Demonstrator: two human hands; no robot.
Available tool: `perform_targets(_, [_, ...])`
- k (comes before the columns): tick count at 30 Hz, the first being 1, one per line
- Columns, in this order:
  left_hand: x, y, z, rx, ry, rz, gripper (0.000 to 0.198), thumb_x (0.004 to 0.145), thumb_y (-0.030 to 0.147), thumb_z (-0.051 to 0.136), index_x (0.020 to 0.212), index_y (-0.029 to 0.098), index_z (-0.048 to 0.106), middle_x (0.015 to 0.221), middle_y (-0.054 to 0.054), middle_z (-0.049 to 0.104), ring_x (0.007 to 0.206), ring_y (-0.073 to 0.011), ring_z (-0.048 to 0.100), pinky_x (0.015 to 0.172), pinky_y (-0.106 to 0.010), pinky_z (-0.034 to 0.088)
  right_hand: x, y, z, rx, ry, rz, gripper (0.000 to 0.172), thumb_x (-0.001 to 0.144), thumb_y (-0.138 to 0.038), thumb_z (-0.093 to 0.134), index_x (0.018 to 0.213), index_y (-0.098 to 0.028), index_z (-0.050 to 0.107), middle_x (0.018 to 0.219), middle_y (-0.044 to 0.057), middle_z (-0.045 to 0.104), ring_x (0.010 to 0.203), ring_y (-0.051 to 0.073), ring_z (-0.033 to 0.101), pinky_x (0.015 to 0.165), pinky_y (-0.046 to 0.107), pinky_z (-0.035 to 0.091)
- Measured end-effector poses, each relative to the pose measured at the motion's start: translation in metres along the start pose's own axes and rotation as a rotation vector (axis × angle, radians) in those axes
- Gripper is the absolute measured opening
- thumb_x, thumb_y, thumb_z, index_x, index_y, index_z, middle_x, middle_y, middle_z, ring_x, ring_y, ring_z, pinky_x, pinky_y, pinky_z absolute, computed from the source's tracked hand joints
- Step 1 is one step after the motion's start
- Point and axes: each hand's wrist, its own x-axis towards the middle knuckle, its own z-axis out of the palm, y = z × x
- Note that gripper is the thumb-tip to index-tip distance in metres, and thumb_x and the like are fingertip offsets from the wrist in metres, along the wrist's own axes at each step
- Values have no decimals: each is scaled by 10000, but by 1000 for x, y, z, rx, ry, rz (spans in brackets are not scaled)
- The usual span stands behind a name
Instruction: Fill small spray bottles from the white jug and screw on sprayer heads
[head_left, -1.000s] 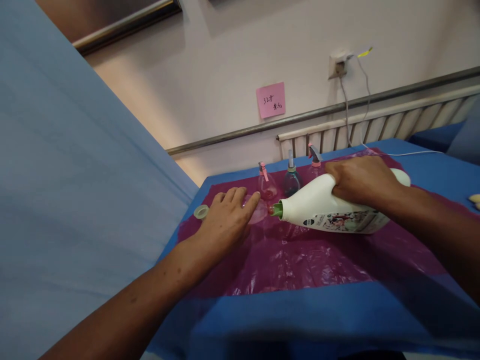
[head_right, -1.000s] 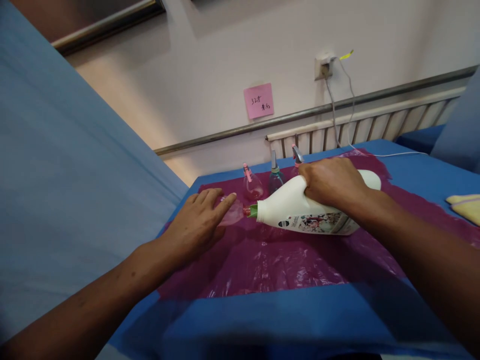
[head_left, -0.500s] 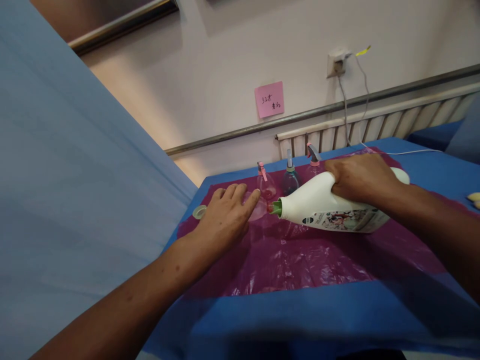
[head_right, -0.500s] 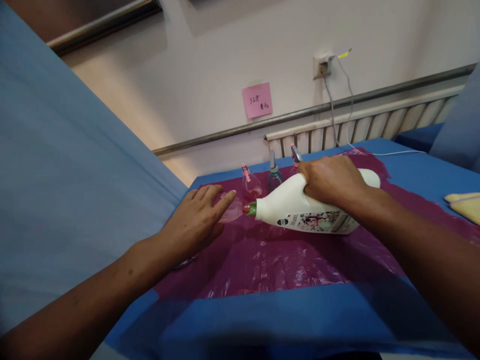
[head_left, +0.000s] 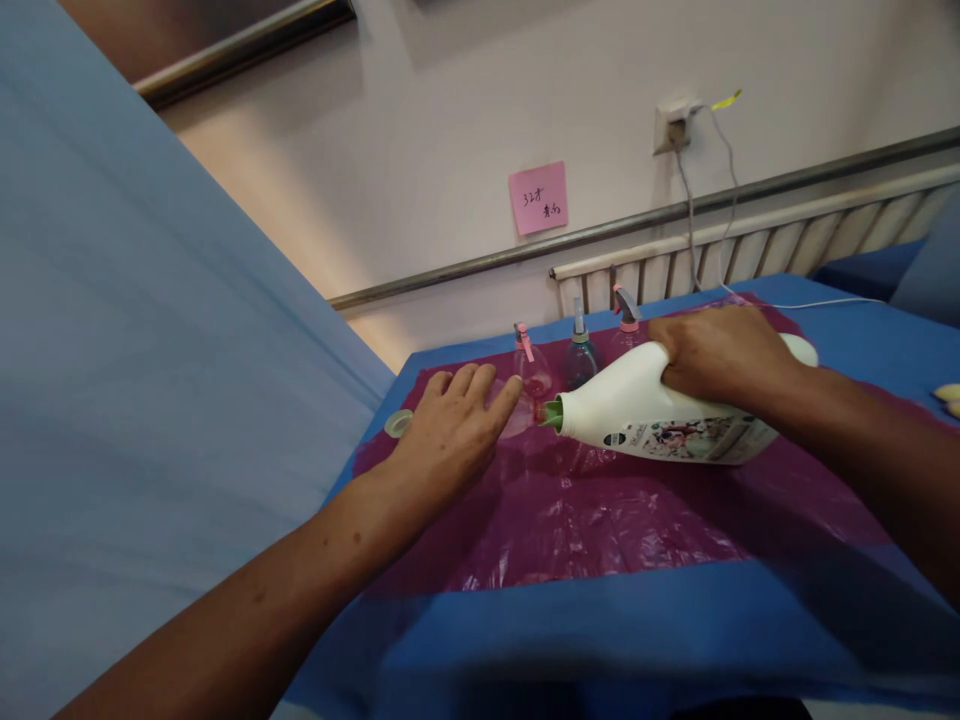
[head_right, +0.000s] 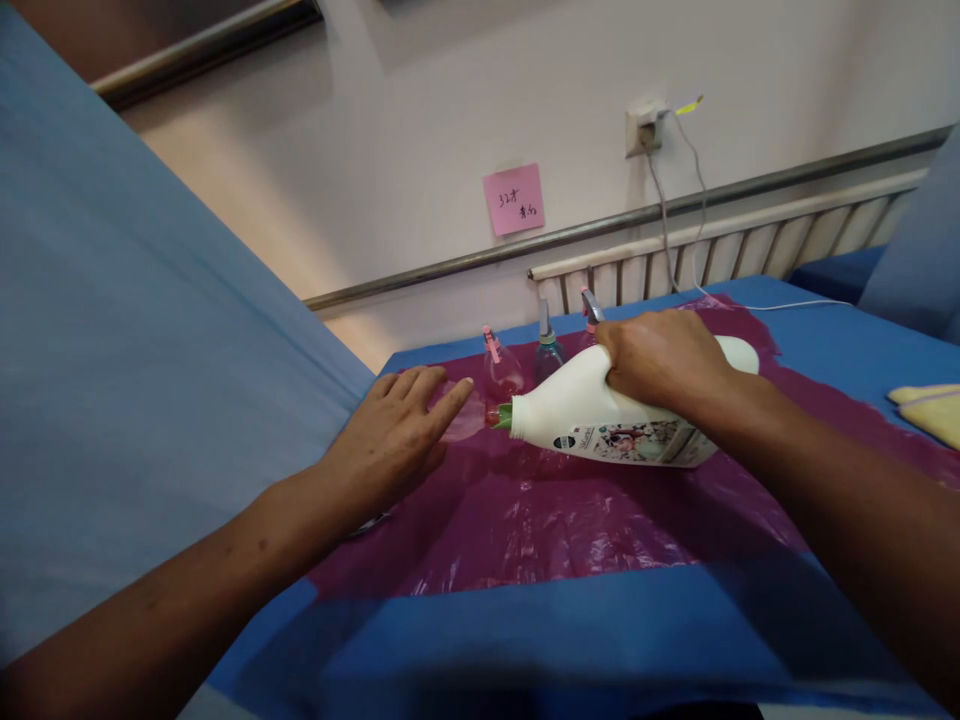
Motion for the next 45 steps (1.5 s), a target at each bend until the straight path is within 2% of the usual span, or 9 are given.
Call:
perform_targets(7, [1,0,-2,-35,21,-2,711,995,74,596,1686,184,469,1641,-254,583,1462,-450,581,1171,-604,498,-2,-1,-2,15,-16,16,335,939,-307,602,1185,-262,825,974,134,804,801,286,663,717,390,293])
perform_targets(16, [3,0,-4,77,61,42,645,1055,43,470,1689,165,490,1626,-256,605,1421,-428,611,1128,-577,512,-4,-3,-7,-6,-18,2,340,966,-296,527,1137,-213,808,1013,168,835,786,273,639,688,412,243])
perform_targets(25, [4,-1,-4,179,158,81,618,1054,42,504,1656,174,558,1570,-227,657,1349,-393,658,1083,-535,517,-2,-1,-5,-15,-26,8,289,993,-350,540,1100,-217,773,1018,156,830,770,248,625,699,398,222])
perform_targets(32, [6,-2,-5,167,189,97,583,1068,52,517,1635,172,578,1552,-223,667,1383,-395,655,1108,-541,511,-2,0,-3,-14,-8,-4,329,972,-343,547,1143,-227,804,990,148,813,750,256,600,701,394,258])
perform_targets(41, [10,-3,-9,141,239,127,539,1070,35,518,1578,186,618,1492,-206,693,1365,-368,653,1138,-532,512,-1,1,-2,-27,-1,1,285,993,-361,518,1058,-223,760,971,143,815,688,213,505,678,404,208])
perform_targets(45, [12,-3,-12,119,269,136,511,1076,53,544,1558,197,637,1473,-197,700,1370,-361,649,1164,-532,507,-1,1,-3,-25,10,-3,266,970,-352,541,1053,-232,764,967,140,816,704,227,527,676,406,211])
